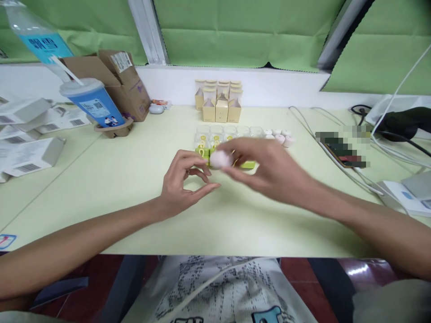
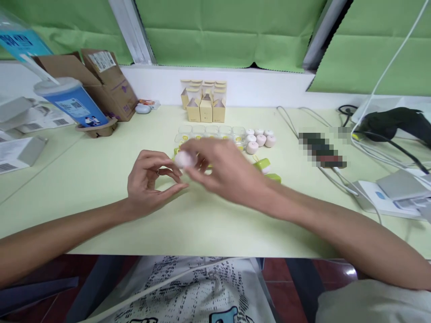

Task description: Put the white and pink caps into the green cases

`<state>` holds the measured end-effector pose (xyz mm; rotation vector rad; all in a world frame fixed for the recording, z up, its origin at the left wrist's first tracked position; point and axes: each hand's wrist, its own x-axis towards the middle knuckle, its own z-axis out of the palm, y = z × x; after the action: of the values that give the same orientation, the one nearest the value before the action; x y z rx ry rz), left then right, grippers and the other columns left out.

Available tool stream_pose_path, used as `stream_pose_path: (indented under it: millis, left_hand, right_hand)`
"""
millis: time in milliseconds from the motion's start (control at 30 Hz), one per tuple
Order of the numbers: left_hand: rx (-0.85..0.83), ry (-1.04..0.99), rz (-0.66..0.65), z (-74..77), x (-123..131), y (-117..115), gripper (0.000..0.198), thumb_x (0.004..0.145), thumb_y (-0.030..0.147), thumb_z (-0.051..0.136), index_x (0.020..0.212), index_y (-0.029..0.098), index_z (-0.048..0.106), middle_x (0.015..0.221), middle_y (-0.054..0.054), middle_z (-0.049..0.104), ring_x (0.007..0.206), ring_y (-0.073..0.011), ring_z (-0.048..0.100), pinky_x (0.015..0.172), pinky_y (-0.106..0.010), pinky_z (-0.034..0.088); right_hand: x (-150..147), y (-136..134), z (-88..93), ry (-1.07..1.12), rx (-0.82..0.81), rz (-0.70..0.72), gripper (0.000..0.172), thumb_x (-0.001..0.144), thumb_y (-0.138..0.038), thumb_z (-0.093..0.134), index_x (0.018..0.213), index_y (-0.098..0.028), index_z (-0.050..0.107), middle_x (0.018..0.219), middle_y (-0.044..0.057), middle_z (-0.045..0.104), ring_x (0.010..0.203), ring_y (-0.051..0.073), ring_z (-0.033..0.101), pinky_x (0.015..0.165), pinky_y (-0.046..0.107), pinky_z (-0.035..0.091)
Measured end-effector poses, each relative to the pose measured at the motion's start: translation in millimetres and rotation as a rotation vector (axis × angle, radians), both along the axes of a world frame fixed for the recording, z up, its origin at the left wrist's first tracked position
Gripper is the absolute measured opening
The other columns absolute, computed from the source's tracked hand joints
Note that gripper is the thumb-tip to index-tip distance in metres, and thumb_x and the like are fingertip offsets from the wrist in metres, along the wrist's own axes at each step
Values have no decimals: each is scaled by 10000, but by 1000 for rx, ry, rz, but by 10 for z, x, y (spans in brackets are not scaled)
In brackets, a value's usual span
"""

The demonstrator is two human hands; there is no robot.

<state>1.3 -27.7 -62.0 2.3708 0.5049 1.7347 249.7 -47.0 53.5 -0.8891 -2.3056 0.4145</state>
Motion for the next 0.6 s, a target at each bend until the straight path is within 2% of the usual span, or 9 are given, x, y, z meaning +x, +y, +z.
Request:
stream_pose_path:
  millis: [67, 133, 200, 233, 300, 400, 500, 600]
  left_hand:
    - [16, 41, -19, 17, 11, -2, 606, 912, 93, 887, 1443, 216, 622, 1224, -61, 615, 937, -130, 750, 679, -237, 729]
    - [51, 108, 14, 38, 22, -9, 500, 952, 45, 784, 1401, 202, 631, 1187, -66, 630, 934, -132, 733, 649, -219, 702]
    - [64, 164, 43, 56, 28, -20, 425, 975, 31, 709, 1357, 202, 639, 1158, -72, 648, 926, -137, 714, 638, -215, 687]
    - [62, 181, 51, 62, 30, -25, 397, 981, 33, 689, 1336, 206, 641, 1142, -72, 655, 924, -141, 707, 634, -216, 682]
    - [54, 199, 59, 70, 31, -35, 358, 986, 42, 668, 1299, 214, 645, 1118, -70, 664, 925, -149, 695, 632, -220, 676]
    - [42, 213, 73, 75, 28, -45, 334, 989, 52, 657, 1278, 219, 644, 1113, -71, 669, 936, -156, 689, 644, -230, 677]
    - [36, 225, 86, 76, 23, -47, 319, 999, 67, 650, 1273, 231, 645, 1111, -69, 673, 946, -162, 690, 646, -238, 678]
    - [30, 236, 81, 75, 20, -45, 311, 1005, 70, 644, 1271, 232, 646, 1116, -71, 669, 945, -159, 689, 645, -234, 678]
  right_hand:
    - [309, 119, 137, 26, 113, -198, 367, 1014, -342, 743, 1333, -176, 818, 1249, 116, 823, 888, 188, 776, 830, 350, 635]
    - [673, 268, 166, 61, 158, -509, 422, 956, -371, 795, 1341, -202, 834, 1262, 125, 815, 870, 200, 761, 832, 374, 630]
    - [999, 402, 54, 69, 166, -791, 436, 887, -350, 848, 1290, -186, 833, 1112, 125, 839, 801, 210, 735, 798, 382, 610]
    - [1126, 455, -42, 74, 120, -855, 454, 852, -327, 872, 1277, -177, 813, 1077, 127, 844, 802, 225, 748, 780, 379, 605]
    - [1290, 526, -258, 39, 44, -898, 336, 867, -338, 847, 1165, -199, 779, 1116, 136, 848, 853, 249, 781, 818, 386, 603]
    - [1352, 574, -507, -97, -49, -855, 211, 909, -367, 783, 1061, -224, 746, 1059, 121, 851, 887, 281, 816, 938, 427, 611]
    - [1353, 607, -613, -142, -75, -851, 194, 871, -374, 795, 996, -234, 742, 959, 94, 848, 879, 308, 827, 969, 472, 622]
    - [1395, 645, -663, -135, -119, -843, 241, 852, -407, 818, 1004, -234, 747, 994, 103, 858, 875, 306, 821, 902, 461, 637]
